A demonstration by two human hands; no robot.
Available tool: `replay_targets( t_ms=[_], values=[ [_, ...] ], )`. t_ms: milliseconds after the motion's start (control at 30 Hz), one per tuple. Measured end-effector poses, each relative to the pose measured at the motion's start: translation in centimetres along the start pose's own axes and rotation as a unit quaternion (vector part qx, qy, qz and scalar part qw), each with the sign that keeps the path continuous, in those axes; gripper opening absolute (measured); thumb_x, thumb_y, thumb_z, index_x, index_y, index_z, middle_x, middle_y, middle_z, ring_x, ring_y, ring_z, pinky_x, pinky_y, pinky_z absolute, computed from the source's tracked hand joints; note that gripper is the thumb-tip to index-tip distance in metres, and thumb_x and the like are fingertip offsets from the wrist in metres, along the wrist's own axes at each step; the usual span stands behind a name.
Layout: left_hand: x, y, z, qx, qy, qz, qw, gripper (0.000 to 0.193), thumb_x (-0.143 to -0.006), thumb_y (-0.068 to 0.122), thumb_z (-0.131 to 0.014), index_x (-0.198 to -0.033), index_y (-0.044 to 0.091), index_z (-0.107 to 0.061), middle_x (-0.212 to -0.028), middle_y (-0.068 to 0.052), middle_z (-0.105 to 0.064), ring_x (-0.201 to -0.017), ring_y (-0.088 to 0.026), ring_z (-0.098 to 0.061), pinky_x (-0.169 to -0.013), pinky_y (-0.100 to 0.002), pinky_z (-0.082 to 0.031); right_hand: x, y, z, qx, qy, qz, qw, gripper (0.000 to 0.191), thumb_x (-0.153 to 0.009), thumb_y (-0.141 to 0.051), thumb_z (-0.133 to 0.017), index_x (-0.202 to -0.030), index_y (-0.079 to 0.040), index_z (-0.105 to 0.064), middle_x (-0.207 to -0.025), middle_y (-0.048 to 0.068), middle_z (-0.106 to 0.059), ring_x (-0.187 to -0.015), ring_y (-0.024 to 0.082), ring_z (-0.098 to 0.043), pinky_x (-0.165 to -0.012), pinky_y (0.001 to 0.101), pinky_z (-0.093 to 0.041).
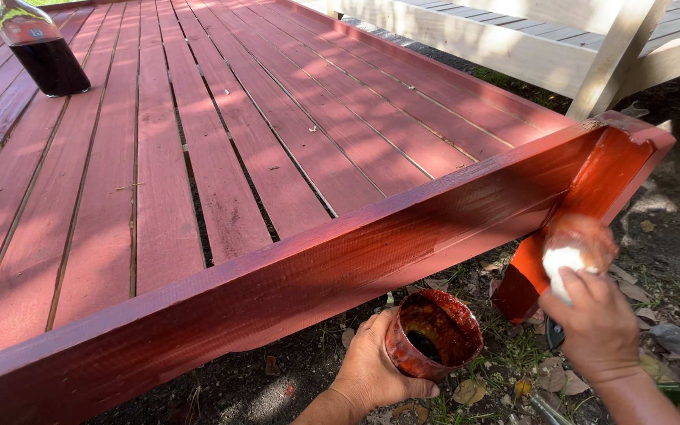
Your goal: The person applies red wood stain to a slatted wooden bench frame outdoors, holding a stained can in one hand and brushing the stain onto the frame rails, legs, and edges with the other hand, working around the furniture piece.
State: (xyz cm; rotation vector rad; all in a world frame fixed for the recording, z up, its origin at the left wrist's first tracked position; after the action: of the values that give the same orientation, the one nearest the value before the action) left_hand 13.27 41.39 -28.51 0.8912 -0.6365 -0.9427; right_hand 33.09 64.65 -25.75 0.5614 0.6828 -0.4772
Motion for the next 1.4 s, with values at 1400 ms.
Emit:
replay_targets(
  t_ms=[1400],
  values=[
    [-4.7,0.5,-5.1,-0.022,-0.067,0.01,0.997,0.134,-0.049,0.045,-0.1,-0.161,0.01,-0.033,-0.146,-0.01,-0.049,-0.145,-0.025,-0.043,-0.124,-0.044,-0.033,13.8,1.2,-15.5,-0.478,0.162,-0.819,0.273,0.038,-0.092,0.005,-0.068,-0.112,-0.018,-0.046,-0.123,0.018,-0.064,-0.108,0.035,-0.071,-0.085,0.0463,-0.062]
  ],
)
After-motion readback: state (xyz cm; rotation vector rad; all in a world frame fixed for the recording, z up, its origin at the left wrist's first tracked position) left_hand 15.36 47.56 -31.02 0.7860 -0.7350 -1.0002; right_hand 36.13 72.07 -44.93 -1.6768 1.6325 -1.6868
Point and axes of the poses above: each hand's wrist, its own x-axis away from the middle knuckle, its own z-axis out of the back of the hand, y = z × x, the point moved 6 cm from there along -x, towards the middle knuckle
